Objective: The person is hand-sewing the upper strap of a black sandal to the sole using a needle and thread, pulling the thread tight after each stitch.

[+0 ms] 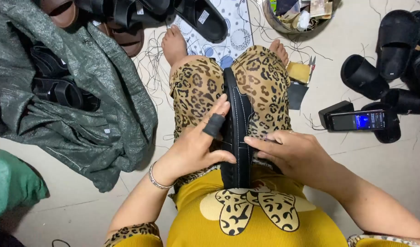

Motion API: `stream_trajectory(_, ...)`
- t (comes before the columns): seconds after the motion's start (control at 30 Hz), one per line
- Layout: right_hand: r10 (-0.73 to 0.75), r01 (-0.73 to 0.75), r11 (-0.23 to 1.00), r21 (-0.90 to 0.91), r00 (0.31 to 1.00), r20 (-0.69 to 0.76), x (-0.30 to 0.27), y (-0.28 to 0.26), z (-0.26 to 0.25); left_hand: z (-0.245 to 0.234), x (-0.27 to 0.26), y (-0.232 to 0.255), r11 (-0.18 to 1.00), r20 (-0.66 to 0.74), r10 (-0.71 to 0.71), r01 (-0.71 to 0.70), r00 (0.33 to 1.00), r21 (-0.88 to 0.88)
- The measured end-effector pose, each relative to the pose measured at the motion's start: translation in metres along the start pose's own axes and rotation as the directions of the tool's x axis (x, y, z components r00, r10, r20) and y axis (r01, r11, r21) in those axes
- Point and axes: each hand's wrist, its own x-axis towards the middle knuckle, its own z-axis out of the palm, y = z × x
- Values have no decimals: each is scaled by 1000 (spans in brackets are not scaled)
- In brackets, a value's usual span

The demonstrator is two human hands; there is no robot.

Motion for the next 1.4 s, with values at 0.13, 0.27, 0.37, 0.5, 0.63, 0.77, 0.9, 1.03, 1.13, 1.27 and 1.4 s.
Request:
stream_trajectory(0.13,-15,15,999,40,1000,-9,3,2,-3,0,-1,-4,999,40,-15,14,999,33)
stream_trajectory(0.27,-15,20,999,-34,990,138,5,7,-10,5,-1,-10,994,62,-61,55,996,93)
stream_trajectory(0.37,15,29,982,-188,973,230,8,-1,-20,10,-3,-14,993,9,-20,18,1000,119)
stream_trajectory(0.5,142,-26,939,-343,937,318,10,-24,-23,22,-4,-21,975,-57,4,9,998,224)
stream_trajectory(0.63,18,22,913,-407,995,94,45,-39,-19,22,-4,-25,984,-73,19,-6,997,181)
stream_trajectory(0.77,-20,24,994,-110,999,40,59,-32,-19,28,-7,-16,985,-260,70,-26,963,171)
stream_trajectory(0.9,55,-73,984,160,992,118,50,-21,-26,25,-27,-23,983,-345,55,10,937,183)
stream_trajectory(1.03,8,-20,976,219,998,57,49,-22,-24,13,-30,-1,267,-142,-110,-108,984,-958)
stream_trajectory(1.13,-10,21,988,155,997,-73,49,-24,-18,12,-13,8,433,-196,-169,-105,966,-895)
stream_trajectory(1.27,-118,109,930,-352,993,-6,26,-21,-36,19,-7,30,915,-125,-191,130,974,-383)
stream_trajectory(1.4,306,-279,944,-175,939,156,-18,24,-78,15,-18,10,962,-253,-218,165,943,-216)
